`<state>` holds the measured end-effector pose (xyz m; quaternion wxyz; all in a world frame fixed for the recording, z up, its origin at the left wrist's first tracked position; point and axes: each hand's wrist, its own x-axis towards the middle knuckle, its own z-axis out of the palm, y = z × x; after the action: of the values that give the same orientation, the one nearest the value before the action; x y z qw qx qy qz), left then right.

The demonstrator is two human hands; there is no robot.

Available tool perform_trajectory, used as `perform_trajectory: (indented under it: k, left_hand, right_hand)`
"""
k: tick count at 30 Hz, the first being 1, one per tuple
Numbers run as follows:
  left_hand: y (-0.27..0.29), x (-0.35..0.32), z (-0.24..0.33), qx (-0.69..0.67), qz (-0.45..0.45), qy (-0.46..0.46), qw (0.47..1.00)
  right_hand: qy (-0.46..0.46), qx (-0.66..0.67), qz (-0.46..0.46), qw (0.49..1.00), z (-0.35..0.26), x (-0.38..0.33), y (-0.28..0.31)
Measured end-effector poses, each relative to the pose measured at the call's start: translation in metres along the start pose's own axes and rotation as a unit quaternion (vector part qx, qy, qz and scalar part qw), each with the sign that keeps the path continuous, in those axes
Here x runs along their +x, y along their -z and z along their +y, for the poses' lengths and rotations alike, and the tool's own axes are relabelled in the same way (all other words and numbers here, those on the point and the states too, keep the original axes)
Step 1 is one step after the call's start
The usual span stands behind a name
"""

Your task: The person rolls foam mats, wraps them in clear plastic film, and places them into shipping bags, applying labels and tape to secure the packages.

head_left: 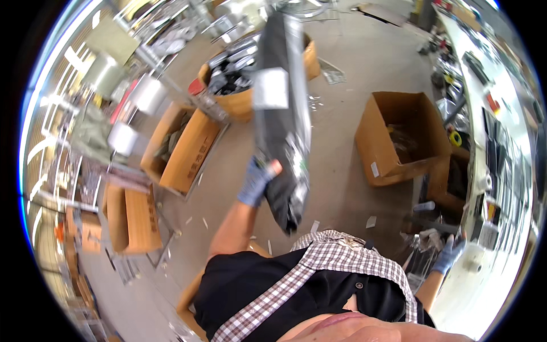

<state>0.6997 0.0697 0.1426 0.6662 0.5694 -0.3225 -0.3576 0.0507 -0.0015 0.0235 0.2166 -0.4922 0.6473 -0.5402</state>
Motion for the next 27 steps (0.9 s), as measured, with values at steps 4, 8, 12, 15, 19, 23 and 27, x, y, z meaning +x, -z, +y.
perform_trajectory:
  k: [4, 8, 12, 15, 19, 23, 27]
  left_hand:
    - [0.014, 0.221, 0.077, 0.066, 0.084, -0.027, 0.994]
    - [0.066, 0.375, 0.174, 0.502, 0.237, -0.355, 0.752]
    - [-0.134, 0.306, 0.112, 0.399, 0.09, -0.484, 0.774]
    - [-0.246, 0.212, -0.027, 0.404, -0.224, -0.439, 0.771]
    - [-0.349, 0.043, -0.169, 0.363, -0.603, -0.242, 0.668]
    - [-0.43, -0.068, -0.194, 0.315, -0.784, -0.114, 0.522]
    - [-0.477, -0.127, -0.212, 0.327, -0.82, -0.179, 0.434]
  right_hand:
    - [0.027, -0.134, -0.035, 0.99, -0.098, -0.012, -0.047]
    - [0.12, -0.221, 0.008, 0.968, -0.127, 0.001, -0.054]
    - [0.071, -0.192, 0.02, 0.979, -0.108, -0.041, 0.013]
    - [0.025, -0.139, 0.056, 0.988, -0.111, -0.062, 0.043]
    - [0.245, -0.246, 0.043, 0.937, -0.153, -0.04, 0.114]
    - [0.427, -0.299, -0.005, 0.854, -0.187, -0.019, 0.173]
    - [0.557, -0.219, 0.057, 0.799, -0.191, 0.011, 0.21]
